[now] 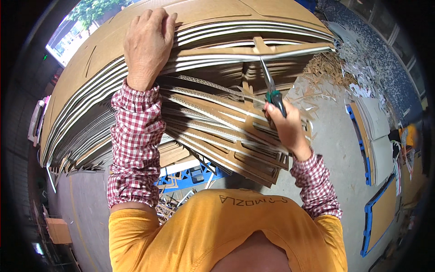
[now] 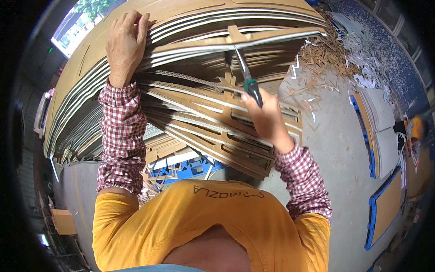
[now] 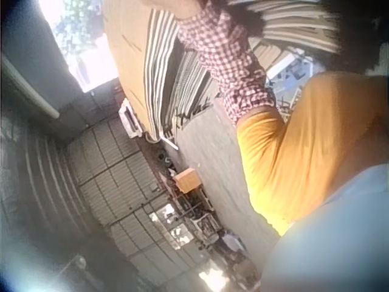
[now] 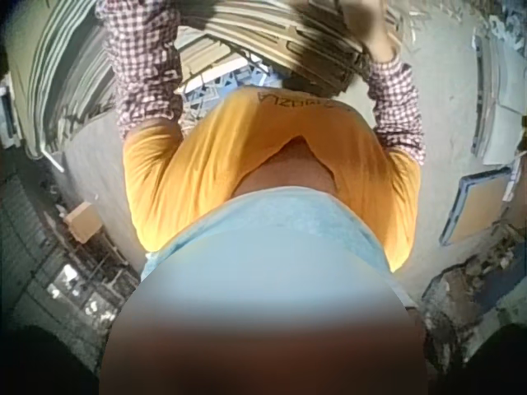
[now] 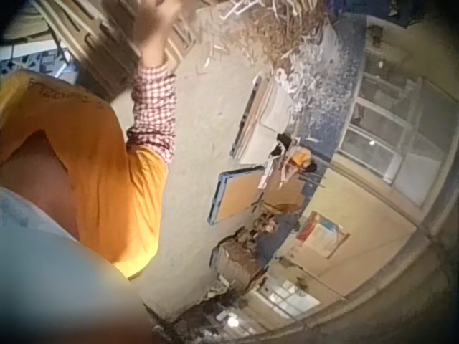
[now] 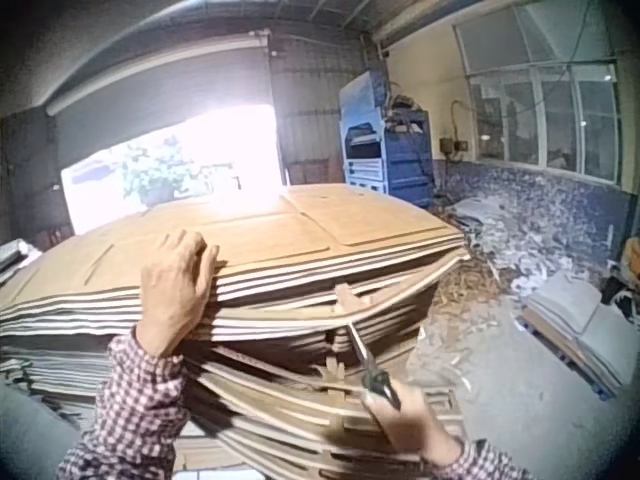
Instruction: Separating and stripping structural scrap pieces from manufactured cardboard sheets using a manual utility tool.
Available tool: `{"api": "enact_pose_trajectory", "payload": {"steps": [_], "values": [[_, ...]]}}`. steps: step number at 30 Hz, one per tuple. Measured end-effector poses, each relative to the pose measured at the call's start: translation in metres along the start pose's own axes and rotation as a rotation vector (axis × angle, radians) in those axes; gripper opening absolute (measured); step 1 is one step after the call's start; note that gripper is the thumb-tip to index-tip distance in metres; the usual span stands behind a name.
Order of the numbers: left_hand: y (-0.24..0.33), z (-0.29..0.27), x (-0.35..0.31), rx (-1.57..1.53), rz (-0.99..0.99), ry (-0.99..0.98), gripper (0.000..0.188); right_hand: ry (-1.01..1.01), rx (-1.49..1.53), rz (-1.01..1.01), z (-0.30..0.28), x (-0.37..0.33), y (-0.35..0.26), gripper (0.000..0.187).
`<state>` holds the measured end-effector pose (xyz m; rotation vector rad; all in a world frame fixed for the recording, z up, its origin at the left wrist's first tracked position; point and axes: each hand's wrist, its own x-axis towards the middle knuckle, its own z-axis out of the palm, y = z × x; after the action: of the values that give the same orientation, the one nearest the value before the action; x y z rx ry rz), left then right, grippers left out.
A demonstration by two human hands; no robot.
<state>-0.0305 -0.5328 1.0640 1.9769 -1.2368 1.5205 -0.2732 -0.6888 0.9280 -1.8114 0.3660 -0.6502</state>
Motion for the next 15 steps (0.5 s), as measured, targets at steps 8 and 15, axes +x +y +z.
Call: {"api": "enact_pose_trajectory", "payload": {"steps": [8, 15], "values": [[0.017, 0.020, 0.006, -0.063, 0.044, -0.051, 0.020, -0.033, -0.155, -0.037, -0.010, 0.027, 0.045, 0.025], [-0.015, 0.043, -0.004, 0.069, 0.105, -0.058, 0.022, -0.129, -0.193, -0.314, 0.045, -0.078, 0.106, 0.032]]}}
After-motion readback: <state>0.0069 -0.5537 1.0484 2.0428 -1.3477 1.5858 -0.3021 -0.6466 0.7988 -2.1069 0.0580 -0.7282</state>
